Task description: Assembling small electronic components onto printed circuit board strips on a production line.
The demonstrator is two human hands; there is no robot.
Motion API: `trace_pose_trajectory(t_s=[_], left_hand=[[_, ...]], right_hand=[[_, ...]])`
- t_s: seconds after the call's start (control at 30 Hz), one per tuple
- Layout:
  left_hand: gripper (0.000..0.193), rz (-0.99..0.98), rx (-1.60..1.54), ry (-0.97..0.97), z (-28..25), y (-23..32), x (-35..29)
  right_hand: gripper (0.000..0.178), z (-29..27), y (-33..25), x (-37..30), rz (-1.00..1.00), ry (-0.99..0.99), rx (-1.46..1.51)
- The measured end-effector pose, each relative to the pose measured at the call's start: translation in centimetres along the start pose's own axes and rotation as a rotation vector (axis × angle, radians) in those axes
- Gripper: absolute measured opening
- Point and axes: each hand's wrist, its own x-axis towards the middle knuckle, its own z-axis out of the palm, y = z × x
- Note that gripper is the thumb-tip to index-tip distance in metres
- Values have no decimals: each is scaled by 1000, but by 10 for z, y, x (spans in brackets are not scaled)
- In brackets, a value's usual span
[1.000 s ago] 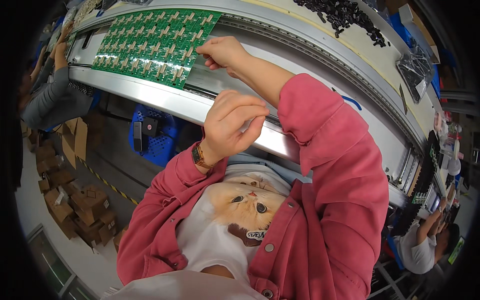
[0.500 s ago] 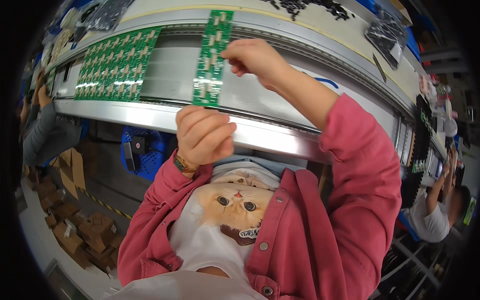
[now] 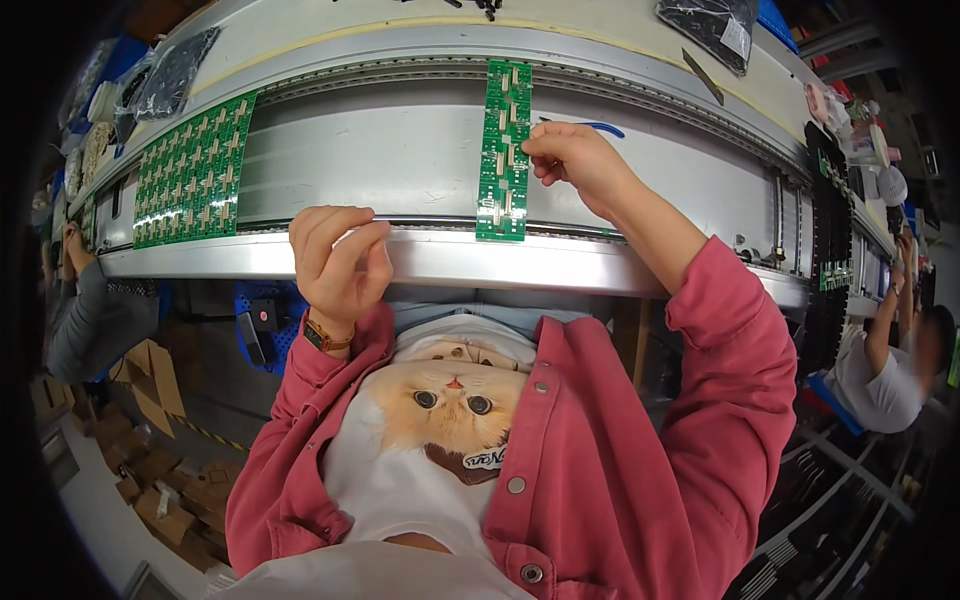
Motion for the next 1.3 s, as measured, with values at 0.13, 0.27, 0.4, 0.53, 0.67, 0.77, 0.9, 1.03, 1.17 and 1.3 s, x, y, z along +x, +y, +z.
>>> trace_pose_trajectory(t_s=[0.13,0.27,0.4,0.53,0.67,0.77,0.9,1.03,1.17,1.3], left_hand=[[22,-13,-4,-9,1,-1,0],[21,-17,-5,-15,0,-2,-1],[21,-18,-2,-19,1,-3,-2],[20,-21,-5,-17,2,-4,-2],[20,-19,-12,-23,2,-4,-2],[20,1,-22,-52,0,-4,0],[19,-180,-118,-231,-13,-3,20],[23,-252,-167,-419,-26,-23,59],[26,-16,-9,-660,-1,-63,109],[30,-66,133,-617,73,-109,149]], right_hand=[[11,-4,3,5,-3,-9,0],[11,-3,5,6,-22,-29,-11],[11,-4,5,9,-20,-28,-23],[11,-6,7,11,-18,-27,-33],[11,-6,9,14,-16,-29,-49],[11,-6,9,14,-18,-32,-62],[12,1,-5,6,29,95,-165],[16,-7,-16,18,-74,295,-404],[14,4,-50,55,-893,462,-1077],[17,27,-61,112,-916,628,-1342]])
